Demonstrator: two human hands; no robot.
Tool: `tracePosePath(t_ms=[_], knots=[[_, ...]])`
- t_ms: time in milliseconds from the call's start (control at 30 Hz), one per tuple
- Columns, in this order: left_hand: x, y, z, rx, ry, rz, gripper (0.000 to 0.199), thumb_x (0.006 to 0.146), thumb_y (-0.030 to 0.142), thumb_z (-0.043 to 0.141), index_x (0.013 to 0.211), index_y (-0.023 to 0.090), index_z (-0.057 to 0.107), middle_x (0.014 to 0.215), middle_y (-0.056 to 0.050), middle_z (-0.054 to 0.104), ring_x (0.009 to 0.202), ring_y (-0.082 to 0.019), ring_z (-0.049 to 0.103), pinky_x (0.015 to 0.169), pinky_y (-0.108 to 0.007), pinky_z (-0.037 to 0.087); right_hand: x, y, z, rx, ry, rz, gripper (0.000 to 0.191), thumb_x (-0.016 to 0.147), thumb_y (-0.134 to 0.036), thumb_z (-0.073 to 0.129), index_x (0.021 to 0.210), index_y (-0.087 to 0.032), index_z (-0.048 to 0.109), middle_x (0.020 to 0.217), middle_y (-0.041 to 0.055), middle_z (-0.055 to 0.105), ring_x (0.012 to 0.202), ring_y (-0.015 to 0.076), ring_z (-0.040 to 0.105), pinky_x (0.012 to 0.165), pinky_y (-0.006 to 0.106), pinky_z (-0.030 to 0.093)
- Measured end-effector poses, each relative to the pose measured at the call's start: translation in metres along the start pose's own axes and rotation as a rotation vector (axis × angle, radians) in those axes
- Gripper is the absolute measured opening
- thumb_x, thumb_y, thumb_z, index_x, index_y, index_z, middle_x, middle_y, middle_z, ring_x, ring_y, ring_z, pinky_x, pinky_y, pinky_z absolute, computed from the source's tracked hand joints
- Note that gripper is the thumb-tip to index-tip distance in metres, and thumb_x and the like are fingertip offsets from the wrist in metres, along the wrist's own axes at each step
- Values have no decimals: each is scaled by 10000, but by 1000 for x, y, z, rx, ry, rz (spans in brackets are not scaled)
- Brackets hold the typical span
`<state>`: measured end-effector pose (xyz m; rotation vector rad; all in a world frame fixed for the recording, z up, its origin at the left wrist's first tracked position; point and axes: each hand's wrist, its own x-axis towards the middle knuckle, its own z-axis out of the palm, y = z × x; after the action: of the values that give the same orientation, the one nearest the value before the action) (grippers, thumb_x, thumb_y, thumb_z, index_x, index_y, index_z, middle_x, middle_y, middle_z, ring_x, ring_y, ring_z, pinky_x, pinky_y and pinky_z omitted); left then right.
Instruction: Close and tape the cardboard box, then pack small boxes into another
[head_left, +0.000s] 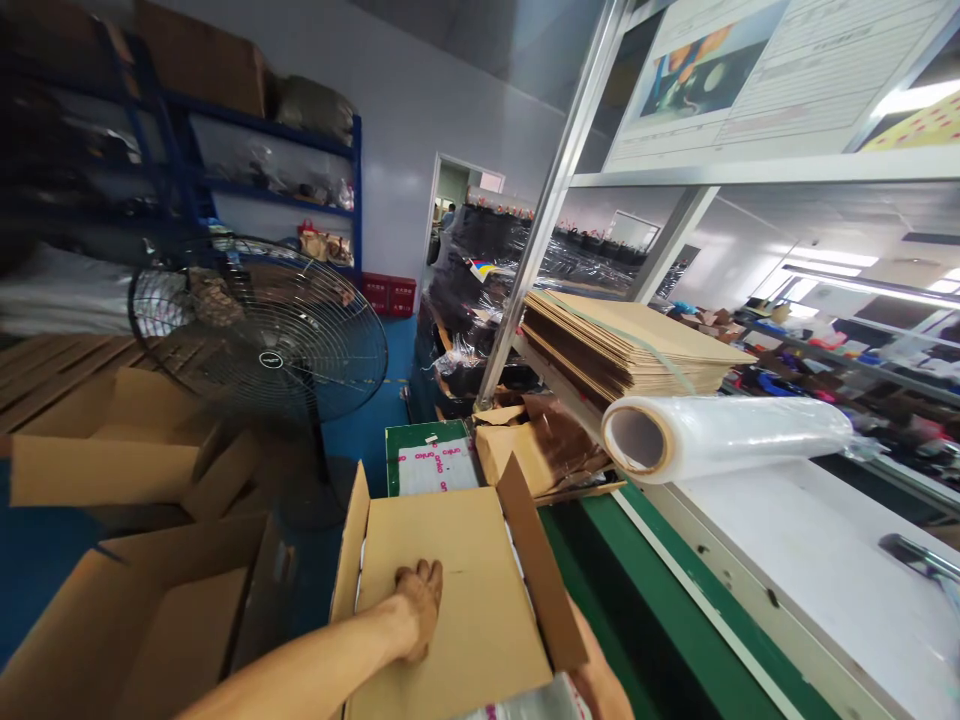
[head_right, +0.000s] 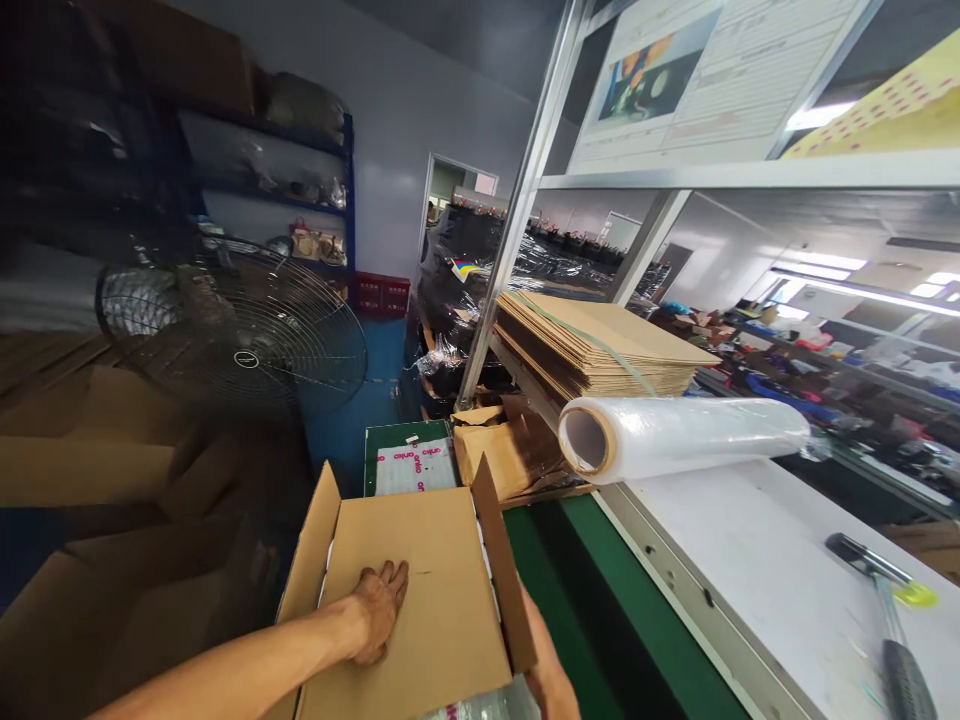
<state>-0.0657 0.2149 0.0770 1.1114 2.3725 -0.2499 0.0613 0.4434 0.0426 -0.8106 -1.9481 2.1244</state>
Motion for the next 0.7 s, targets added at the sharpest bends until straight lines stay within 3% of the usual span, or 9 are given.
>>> tracePosePath(t_ms=[100, 200, 233, 300, 367, 400, 467, 533, 700], knots=[[-18, -14, -27, -89, 112, 70, 594, 730, 296, 774, 1312, 179, 764, 1446, -208, 688, 1305, -411, 649, 1088, -581, 552, 5, 33, 34, -569, -37, -87, 927, 828, -832, 530, 1501, -199, 606, 1721, 149, 388, 1621, 420, 298, 1318, 666, 253], [-54, -59, -45, -184, 389, 45, 406, 1023, 392, 444, 1225, 259, 769, 1391, -106, 714, 1349, -293, 617, 1247, -498, 430, 3, 54, 55, -1030, -11, -146, 777, 929, -680, 476, 1577, -253, 509, 1779, 108, 251, 1637, 448, 236, 1227, 748, 349], [-66, -80, -42, -234, 538, -31, 479, 1065, 387, 322, 1250, 260, 744, 1440, -109, 679, 1388, -288, 587, 1258, -512, 418, 2, 58, 57, -1100, -25, -149, 738, 960, -649, 448, 1596, -275, 476, 1786, 96, 231, 1638, 436, 242, 1206, 732, 388], [-81, -118, -18, -488, 1090, -330, 520, 1072, 454, 298, 1291, 217, 706, 1442, -146, 662, 1399, -302, 585, 1251, -529, 443, 3, 63, 55, -1171, -37, -154, 708, 988, -636, 431, 1611, -299, 447, 1793, 88, 215, 1634, 412, 269, 1196, 685, 429], [-79, -140, 25, -748, 1343, -605, 596, 1040, 555, 356, 1444, 191, 601, 1533, -171, 597, 1478, -339, 527, 1256, -586, 441, 6, 68, 50, -1207, -19, -162, 704, 994, -644, 436, 1614, -311, 439, 1795, 84, 211, 1627, 405, 291, 1196, 657, 442], [-70, -141, 49, -865, 1286, -666, 642, 1029, 586, 352, 1474, 185, 582, 1561, -184, 581, 1494, -357, 516, 1236, -615, 460, 9, 72, 48, -1214, -18, -168, 707, 995, -651, 434, 1616, -311, 436, 1795, 87, 211, 1625, 403, 298, 1195, 647, 447], [-42, -126, 91, -1000, 1023, -489, 656, 1074, 509, 226, 1600, 198, 466, 1700, -143, 449, 1571, -285, 436, 1266, -531, 449, 14, 80, 43, -1205, -36, -173, 738, 987, -694, 430, 1616, -307, 436, 1792, 94, 219, 1624, 404, 299, 1190, 638, 458], [-11, -97, 115, -886, 889, -471, 635, 1079, 442, 273, 1633, 172, 426, 1745, -135, 371, 1621, -279, 341, 1306, -531, 380, 17, 88, 40, -1166, -55, -184, 775, 969, -740, 435, 1609, -304, 450, 1790, 96, 226, 1625, 407, 295, 1189, 641, 459], [20, -68, 97, -339, 708, -476, 554, 1007, 253, 459, 1549, 214, 568, 1722, -180, 380, 1627, -397, 293, 1304, -734, 186, 13, 88, 42, -970, 31, -243, 727, 933, -700, 536, 1531, -288, 573, 1756, 102, 317, 1615, 430, 310, 1229, 692, 390]])
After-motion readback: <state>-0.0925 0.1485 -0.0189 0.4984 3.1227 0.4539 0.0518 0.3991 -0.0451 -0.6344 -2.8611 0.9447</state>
